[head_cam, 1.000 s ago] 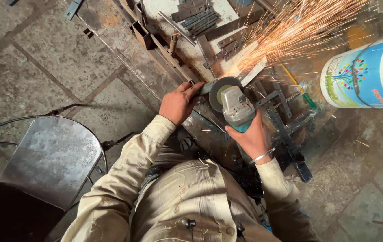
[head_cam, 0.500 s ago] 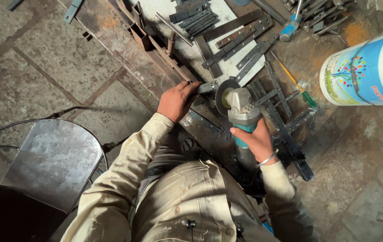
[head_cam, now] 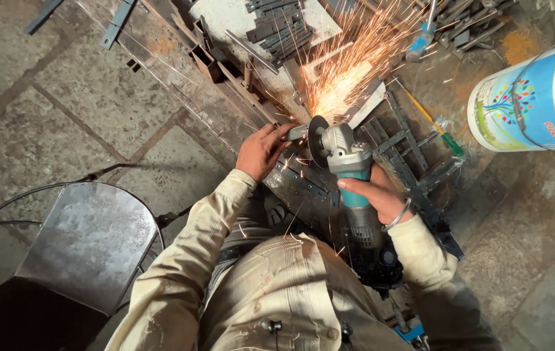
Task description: The person is assembling and grinding metal hinges and components on a workbench in a workshop.
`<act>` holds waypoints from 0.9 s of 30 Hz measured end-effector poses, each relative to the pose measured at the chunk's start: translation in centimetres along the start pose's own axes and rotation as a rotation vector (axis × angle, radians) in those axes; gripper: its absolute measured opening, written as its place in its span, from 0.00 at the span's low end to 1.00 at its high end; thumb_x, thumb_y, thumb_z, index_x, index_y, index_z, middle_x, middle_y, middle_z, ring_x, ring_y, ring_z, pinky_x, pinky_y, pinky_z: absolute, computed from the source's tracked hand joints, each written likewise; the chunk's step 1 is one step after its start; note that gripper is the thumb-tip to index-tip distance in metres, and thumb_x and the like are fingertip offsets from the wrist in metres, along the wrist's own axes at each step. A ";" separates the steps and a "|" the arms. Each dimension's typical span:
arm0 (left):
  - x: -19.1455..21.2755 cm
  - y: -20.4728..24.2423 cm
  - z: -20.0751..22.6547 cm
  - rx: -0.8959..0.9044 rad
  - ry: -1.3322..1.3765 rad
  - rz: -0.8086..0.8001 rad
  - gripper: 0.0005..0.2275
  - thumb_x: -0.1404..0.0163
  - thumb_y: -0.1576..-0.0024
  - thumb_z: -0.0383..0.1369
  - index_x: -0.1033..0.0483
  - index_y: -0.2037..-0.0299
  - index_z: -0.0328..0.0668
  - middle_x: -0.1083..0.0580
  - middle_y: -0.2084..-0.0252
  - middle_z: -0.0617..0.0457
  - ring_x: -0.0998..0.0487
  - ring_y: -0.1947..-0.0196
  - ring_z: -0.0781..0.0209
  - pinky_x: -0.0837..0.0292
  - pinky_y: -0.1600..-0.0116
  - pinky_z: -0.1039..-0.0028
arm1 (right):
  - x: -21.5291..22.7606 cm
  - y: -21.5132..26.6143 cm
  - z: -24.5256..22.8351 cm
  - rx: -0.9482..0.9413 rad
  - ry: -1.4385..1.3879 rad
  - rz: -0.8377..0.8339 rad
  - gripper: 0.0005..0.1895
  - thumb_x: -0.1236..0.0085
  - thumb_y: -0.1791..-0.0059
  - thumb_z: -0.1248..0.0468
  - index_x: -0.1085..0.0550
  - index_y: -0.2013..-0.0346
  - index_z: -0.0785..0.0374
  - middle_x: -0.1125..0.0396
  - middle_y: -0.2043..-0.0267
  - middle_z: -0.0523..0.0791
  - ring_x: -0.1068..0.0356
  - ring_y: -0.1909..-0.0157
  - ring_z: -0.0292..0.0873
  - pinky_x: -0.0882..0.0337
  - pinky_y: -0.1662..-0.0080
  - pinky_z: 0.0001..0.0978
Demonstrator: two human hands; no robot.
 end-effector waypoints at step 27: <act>0.5 -0.4 0.0 -0.004 -0.023 0.015 0.16 0.45 0.38 0.35 0.27 0.39 0.51 0.30 0.61 0.45 0.27 0.59 0.41 0.30 0.55 0.56 | 0.6 -0.2 0.9 -0.065 -0.051 -0.032 0.24 0.35 0.55 0.59 0.29 0.48 0.64 0.30 0.61 0.45 0.28 0.63 0.40 0.26 0.60 0.36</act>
Point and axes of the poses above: each hand's wrist, its own y-axis away from the middle knuckle, its own x-axis out of the back of the hand, z = x × y, the point moved 7 cm from there along -y, towards the middle knuckle
